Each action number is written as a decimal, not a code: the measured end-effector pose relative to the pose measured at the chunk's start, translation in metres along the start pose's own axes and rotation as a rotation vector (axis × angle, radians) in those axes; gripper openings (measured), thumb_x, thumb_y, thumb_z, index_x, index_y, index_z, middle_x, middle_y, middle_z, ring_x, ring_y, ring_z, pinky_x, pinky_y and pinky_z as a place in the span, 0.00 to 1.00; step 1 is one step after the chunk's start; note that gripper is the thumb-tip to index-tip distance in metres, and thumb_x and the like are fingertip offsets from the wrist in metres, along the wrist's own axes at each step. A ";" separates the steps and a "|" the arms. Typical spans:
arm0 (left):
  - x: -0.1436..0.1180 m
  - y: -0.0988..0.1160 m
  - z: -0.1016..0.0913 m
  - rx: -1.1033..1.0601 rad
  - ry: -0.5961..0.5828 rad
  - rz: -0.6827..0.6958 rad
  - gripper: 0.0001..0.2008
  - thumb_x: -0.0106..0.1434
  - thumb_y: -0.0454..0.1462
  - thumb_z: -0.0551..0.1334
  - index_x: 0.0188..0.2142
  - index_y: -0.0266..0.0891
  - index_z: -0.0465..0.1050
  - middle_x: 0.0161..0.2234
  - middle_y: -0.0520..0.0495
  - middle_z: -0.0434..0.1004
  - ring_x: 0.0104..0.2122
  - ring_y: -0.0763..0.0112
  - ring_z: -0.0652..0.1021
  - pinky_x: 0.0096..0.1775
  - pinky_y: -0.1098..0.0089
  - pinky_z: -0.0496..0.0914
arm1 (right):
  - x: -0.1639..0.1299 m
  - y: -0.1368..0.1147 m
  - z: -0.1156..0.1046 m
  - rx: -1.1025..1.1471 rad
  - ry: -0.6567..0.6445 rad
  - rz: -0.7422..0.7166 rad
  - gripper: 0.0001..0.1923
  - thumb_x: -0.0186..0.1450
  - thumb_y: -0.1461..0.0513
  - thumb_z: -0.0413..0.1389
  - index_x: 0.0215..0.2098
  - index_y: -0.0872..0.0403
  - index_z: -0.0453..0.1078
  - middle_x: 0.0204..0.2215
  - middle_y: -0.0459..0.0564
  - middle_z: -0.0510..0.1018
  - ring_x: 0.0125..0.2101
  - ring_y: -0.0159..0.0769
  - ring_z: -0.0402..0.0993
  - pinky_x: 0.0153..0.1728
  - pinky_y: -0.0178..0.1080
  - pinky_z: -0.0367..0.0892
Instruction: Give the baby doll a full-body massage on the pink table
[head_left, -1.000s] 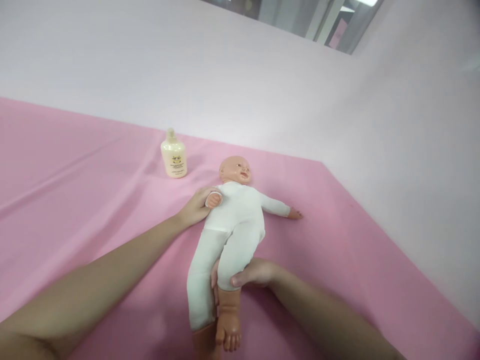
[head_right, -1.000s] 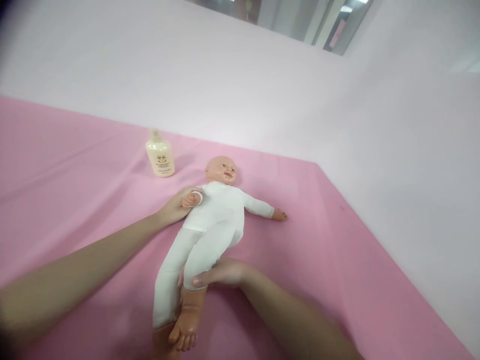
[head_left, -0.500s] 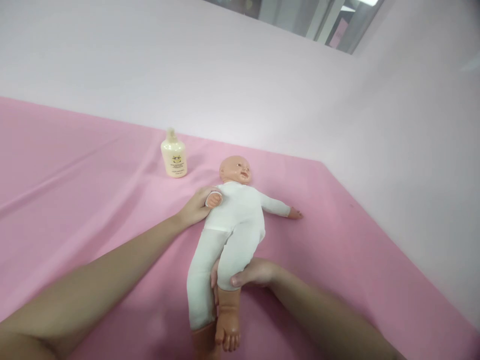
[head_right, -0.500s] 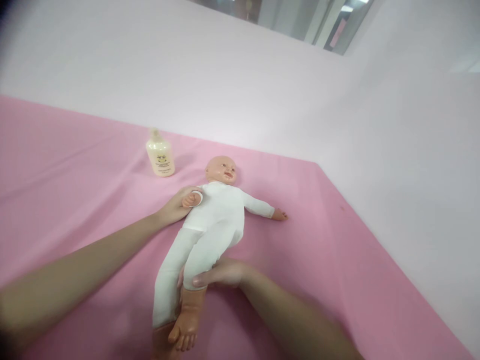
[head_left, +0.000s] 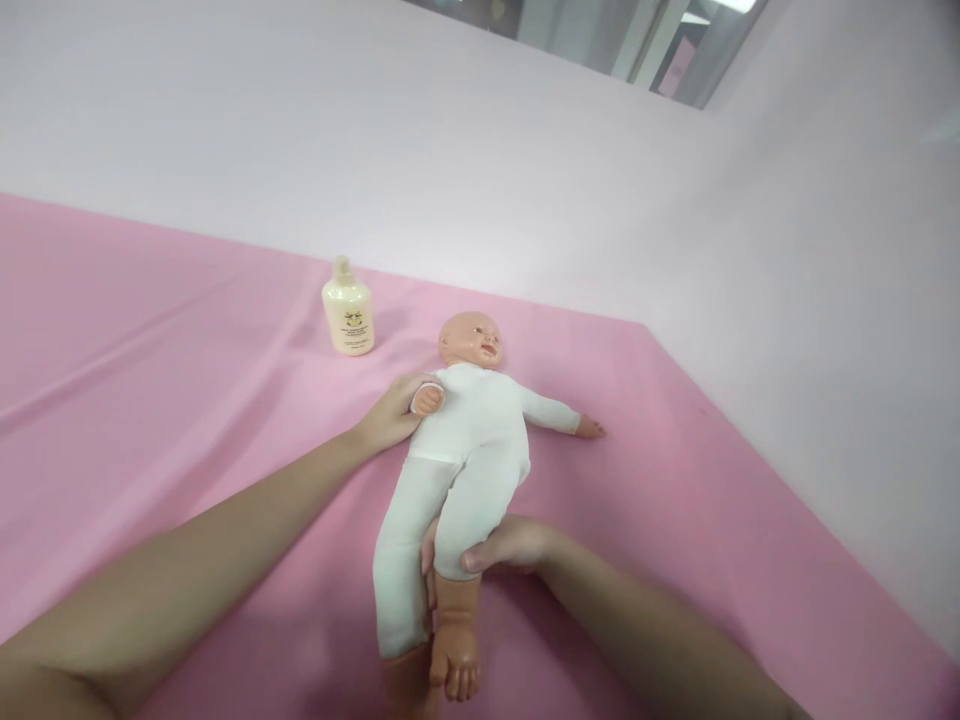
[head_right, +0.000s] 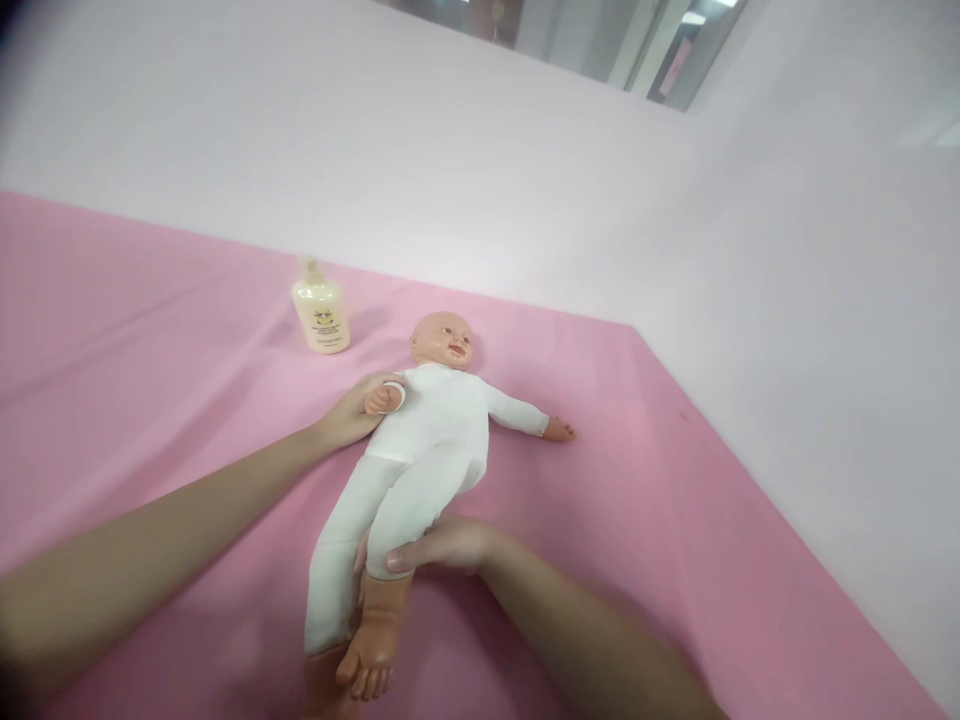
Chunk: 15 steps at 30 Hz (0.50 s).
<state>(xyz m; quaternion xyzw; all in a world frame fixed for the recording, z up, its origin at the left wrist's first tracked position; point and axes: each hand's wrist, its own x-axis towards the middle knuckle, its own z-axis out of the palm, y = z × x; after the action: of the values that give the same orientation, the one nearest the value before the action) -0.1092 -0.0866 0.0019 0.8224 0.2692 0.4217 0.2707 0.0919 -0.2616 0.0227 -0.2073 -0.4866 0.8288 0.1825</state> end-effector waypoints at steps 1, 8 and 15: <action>0.000 0.000 0.000 0.001 0.003 0.005 0.10 0.66 0.40 0.64 0.46 0.41 0.77 0.47 0.44 0.83 0.48 0.57 0.82 0.53 0.59 0.75 | 0.000 0.000 0.000 -0.004 -0.001 -0.002 0.34 0.54 0.42 0.72 0.45 0.59 0.77 0.39 0.54 0.83 0.44 0.41 0.78 0.53 0.42 0.69; 0.001 0.000 0.000 -0.003 -0.005 -0.013 0.10 0.66 0.40 0.64 0.46 0.40 0.77 0.47 0.44 0.83 0.48 0.57 0.82 0.52 0.60 0.76 | 0.000 0.000 0.000 -0.001 -0.003 -0.014 0.34 0.54 0.42 0.73 0.45 0.60 0.77 0.39 0.54 0.83 0.44 0.40 0.78 0.53 0.42 0.69; 0.001 0.006 -0.002 -0.011 -0.008 -0.008 0.10 0.65 0.40 0.64 0.45 0.41 0.77 0.47 0.44 0.84 0.47 0.57 0.82 0.51 0.60 0.76 | 0.001 0.002 -0.001 -0.004 -0.002 -0.029 0.34 0.54 0.42 0.72 0.45 0.60 0.76 0.39 0.56 0.83 0.44 0.42 0.79 0.53 0.43 0.69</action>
<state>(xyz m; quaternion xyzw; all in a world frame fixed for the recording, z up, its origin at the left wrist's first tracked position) -0.1091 -0.0893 0.0076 0.8215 0.2694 0.4187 0.2778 0.0913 -0.2611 0.0201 -0.1996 -0.4913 0.8255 0.1934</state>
